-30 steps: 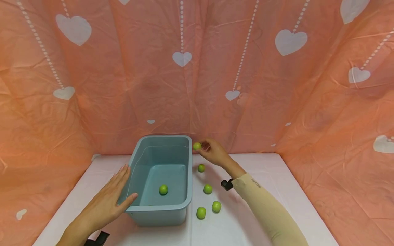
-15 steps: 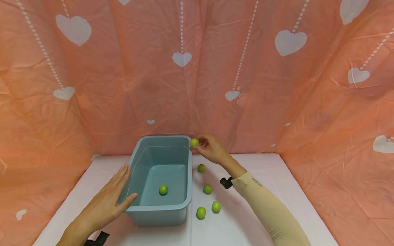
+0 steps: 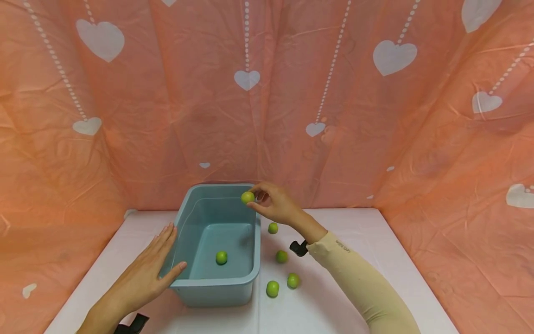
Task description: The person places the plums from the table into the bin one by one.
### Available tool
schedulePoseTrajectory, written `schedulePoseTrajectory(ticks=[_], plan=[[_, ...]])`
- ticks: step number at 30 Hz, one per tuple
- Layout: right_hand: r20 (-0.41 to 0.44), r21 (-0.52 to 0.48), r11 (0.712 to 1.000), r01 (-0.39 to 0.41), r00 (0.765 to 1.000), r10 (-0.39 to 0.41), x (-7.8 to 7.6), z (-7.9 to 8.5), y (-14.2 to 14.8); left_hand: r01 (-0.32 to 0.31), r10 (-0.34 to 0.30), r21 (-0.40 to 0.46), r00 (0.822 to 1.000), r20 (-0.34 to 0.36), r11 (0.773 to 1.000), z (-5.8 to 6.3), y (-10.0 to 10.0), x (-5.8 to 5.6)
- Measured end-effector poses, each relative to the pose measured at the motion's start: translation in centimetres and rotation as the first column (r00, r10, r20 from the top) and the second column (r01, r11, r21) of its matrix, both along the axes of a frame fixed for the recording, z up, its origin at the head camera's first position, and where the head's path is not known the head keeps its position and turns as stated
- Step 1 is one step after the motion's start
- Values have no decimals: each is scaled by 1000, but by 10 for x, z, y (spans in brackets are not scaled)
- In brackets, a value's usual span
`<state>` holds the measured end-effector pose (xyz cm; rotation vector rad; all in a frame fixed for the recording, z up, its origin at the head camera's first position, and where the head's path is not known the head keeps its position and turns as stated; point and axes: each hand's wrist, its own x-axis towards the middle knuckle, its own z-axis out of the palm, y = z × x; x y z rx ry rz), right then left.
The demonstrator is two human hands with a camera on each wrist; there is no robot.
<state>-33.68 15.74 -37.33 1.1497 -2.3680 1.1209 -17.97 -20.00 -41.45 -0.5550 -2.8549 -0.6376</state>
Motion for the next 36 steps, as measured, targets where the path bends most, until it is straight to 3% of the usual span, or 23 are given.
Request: schedulePoseTrajectory(ticks=[7, 12, 18, 25, 36], plan=[[4, 34, 996, -88, 996, 87, 2, 1, -13, 1, -1, 2, 1000, 1, 1000, 0, 0, 0], [59, 74, 992, -102, 994, 97, 5, 3, -20, 3, -3, 6, 1000, 8, 1000, 1, 0, 1], [68, 116, 985, -125, 991, 118, 8, 4, -27, 4, -4, 7, 1000, 13, 1000, 2, 0, 0], [87, 151, 969, -195, 979, 183, 8, 6, -37, -1, 1, 1, 1000, 11, 1000, 1, 0, 0], [178, 239, 937, -255, 960, 216, 8, 8, -52, -1, 1, 7, 1000, 17, 1000, 1, 0, 1]])
